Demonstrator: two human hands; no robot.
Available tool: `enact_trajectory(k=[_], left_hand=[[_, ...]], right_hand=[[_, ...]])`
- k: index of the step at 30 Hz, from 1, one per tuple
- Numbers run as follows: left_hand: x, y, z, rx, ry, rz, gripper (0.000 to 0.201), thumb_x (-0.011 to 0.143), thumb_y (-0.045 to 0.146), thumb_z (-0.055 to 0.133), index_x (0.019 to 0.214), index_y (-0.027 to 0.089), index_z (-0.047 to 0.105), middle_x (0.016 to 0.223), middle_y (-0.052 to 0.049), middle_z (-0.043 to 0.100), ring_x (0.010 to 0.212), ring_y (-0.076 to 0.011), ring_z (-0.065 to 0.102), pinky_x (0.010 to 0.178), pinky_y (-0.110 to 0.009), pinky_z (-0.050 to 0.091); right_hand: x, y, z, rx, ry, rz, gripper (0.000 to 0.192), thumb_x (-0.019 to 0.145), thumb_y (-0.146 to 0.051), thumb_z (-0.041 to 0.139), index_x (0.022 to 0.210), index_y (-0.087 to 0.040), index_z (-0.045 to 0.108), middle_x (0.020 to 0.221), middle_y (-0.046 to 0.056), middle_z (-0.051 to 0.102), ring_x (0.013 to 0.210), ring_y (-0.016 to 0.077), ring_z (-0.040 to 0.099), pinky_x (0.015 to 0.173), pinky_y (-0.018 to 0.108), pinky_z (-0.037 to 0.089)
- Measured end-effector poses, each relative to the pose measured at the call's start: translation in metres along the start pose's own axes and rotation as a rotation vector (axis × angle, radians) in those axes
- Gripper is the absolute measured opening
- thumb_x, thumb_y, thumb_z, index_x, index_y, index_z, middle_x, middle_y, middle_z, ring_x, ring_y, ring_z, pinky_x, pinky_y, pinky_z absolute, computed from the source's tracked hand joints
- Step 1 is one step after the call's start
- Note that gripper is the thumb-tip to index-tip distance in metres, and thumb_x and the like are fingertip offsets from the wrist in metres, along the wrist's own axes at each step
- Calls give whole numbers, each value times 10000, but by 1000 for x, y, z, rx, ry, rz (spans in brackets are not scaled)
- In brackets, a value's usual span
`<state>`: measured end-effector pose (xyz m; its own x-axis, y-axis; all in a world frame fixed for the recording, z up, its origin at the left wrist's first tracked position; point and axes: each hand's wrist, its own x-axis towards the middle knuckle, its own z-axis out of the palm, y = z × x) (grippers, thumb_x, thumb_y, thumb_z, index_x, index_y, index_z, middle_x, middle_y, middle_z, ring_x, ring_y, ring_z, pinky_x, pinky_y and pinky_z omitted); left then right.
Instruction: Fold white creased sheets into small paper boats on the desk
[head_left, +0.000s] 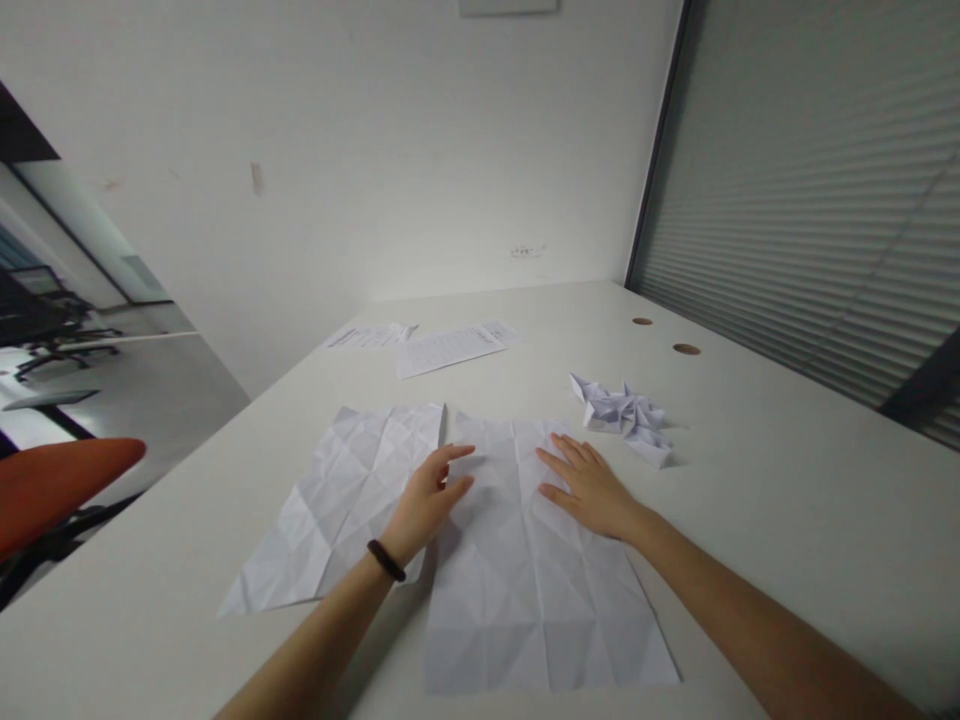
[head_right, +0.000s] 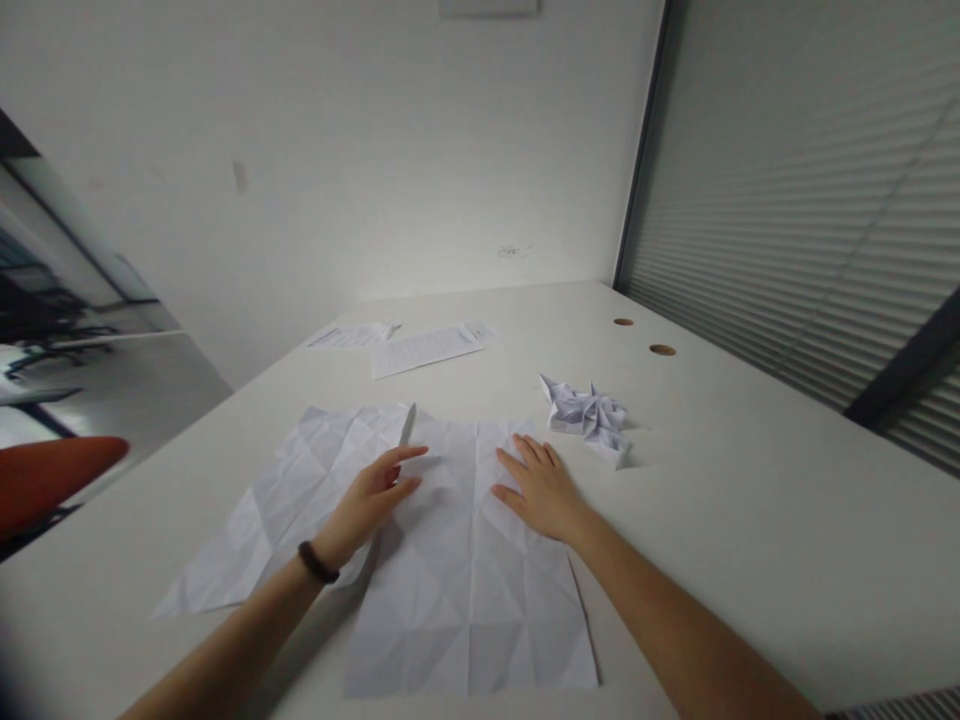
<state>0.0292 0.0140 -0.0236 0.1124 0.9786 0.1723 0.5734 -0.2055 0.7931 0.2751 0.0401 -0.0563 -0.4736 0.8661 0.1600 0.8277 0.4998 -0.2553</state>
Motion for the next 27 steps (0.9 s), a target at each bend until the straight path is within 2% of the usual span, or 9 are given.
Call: enact_trajectory(k=[3,6,9,12,17,20,22,25,27], left_hand=[[-2,4,-1,65,-27,109,466,729,177,442,1190,214,495,1279,-68,491,1215,-224,406,1034,-450,282],[-3,12,-16,133,9,184,507,747,195,398,1251,207,446,1343,-54,429,1277,-199,321,1070,-431,226],[1,20,-51,197,110,166,513,750,256,404,1255,179,446,1344,-59,428,1285,-209,306,1080,-421,203],[7,14,-98,214,106,96,541,712,325,440,1231,178,468,1331,-58,447,1256,-235,356,1051,-409,270],[11,-36,-155,432,103,-36,546,677,313,433,1202,173,488,1302,-82,477,1222,-257,402,1020,-415,310],[8,-70,-161,629,83,-102,515,690,255,411,1188,159,497,1269,-114,500,1176,-263,456,961,-396,385],[7,-84,-155,758,119,-107,494,692,233,437,1169,135,518,1293,-153,459,1208,-311,406,978,-445,351],[7,-84,-137,824,152,-85,470,745,248,438,1191,120,510,1365,-176,350,1251,-348,328,1011,-485,279],[8,-75,-119,844,115,-47,428,797,320,430,1194,185,519,1382,-126,345,1261,-310,326,1031,-449,262]], right_hand=[[0,1,0,30,26,11,533,861,-473,385,1324,-208,385,1420,126,305,1314,250,232,1056,454,186],[1,2,0,82,74,40,538,862,-463,385,1332,-200,370,1421,131,299,1309,251,242,1045,449,222],[2,2,-2,131,109,69,545,866,-458,379,1336,-183,360,1423,142,290,1309,257,242,1038,452,243],[1,2,-3,132,100,70,557,863,-462,382,1331,-160,370,1419,160,289,1311,265,236,1042,443,236],[-1,0,-3,108,84,70,542,852,-419,425,1329,-165,376,1420,156,288,1313,272,227,1044,437,224],[-1,-1,-3,117,70,65,543,849,-435,424,1325,-178,384,1420,151,289,1312,275,226,1038,442,229],[-1,-1,-5,116,46,67,553,852,-440,417,1328,-162,379,1421,164,280,1313,281,221,1039,434,224],[-1,-1,-6,113,30,65,548,858,-435,410,1328,-155,381,1419,167,285,1312,275,225,1040,425,222],[-1,-1,-7,111,29,57,541,856,-439,413,1320,-162,392,1414,159,301,1308,270,236,1039,432,222]])
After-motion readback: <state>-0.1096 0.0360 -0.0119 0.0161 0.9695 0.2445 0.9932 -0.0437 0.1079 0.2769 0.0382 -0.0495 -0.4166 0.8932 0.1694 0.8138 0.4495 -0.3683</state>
